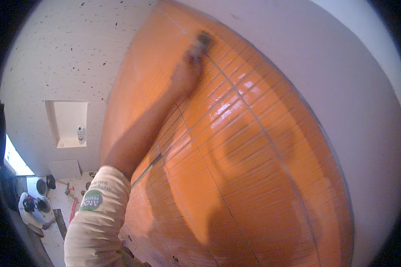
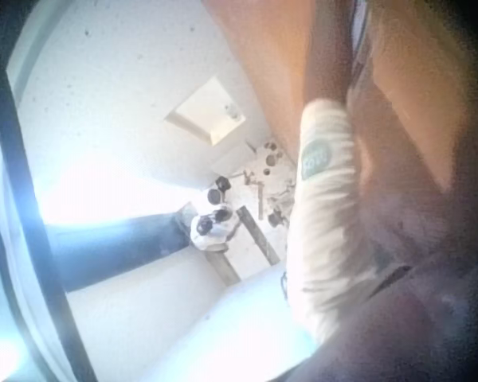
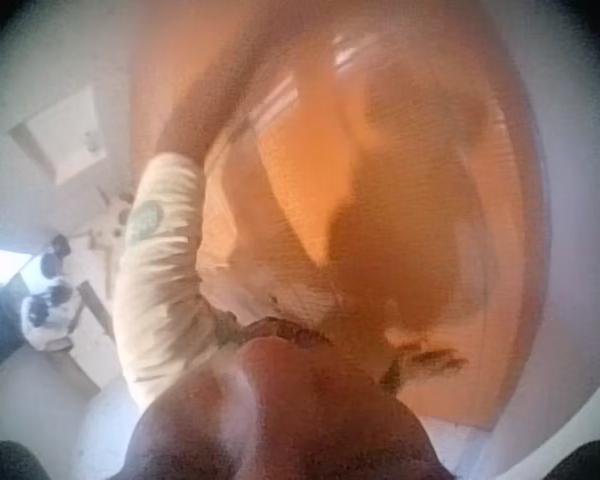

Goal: The person applies grout to the gaps between orange wall tiles using a rubber float. They spread the material across the surface and wipe the tiles with a cloth to clean excess grout. The person also uses a small tool to scrape the grout lines for a clean finish.

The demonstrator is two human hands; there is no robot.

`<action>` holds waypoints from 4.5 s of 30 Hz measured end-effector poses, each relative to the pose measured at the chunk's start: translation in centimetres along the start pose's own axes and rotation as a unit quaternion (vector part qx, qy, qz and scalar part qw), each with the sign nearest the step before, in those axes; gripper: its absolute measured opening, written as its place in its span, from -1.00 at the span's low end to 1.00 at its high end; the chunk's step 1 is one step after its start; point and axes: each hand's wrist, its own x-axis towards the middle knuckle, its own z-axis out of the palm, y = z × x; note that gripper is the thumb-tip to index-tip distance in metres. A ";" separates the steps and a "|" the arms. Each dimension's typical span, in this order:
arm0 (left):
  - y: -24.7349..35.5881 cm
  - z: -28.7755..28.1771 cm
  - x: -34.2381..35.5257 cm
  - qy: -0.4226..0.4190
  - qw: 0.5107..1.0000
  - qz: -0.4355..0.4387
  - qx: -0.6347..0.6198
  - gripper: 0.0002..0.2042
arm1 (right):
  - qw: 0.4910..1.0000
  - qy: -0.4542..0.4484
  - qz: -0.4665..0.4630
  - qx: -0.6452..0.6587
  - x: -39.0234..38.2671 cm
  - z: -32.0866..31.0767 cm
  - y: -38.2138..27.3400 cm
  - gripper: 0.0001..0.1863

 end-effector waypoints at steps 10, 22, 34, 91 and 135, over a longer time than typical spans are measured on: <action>7.6 3.4 -15.1 -0.104 0.929 0.352 -0.045 -0.33 | 0.998 0.006 0.058 0.026 1.7 0.1 0.2 -0.40; -3.3 -2.6 -0.8 0.069 0.996 -0.006 0.050 -0.57 | 0.994 0.039 0.103 0.028 2.3 -0.4 -0.6 -0.43; -3.5 3.0 -14.0 0.027 0.968 0.117 -0.218 -0.56 | 0.990 -0.045 0.130 0.021 0.2 0.4 -0.6 -0.36; 0.1 -0.5 -31.2 -0.051 0.978 0.195 -0.056 -0.57 | 0.984 -0.022 0.149 0.096 0.6 0.1 -0.3 -0.37; 6.0 -10.9 -68.0 -0.829 0.522 -0.022 -0.200 -0.70 | 0.502 -0.554 0.571 0.338 -31.0 -25.8 -7.1 -0.49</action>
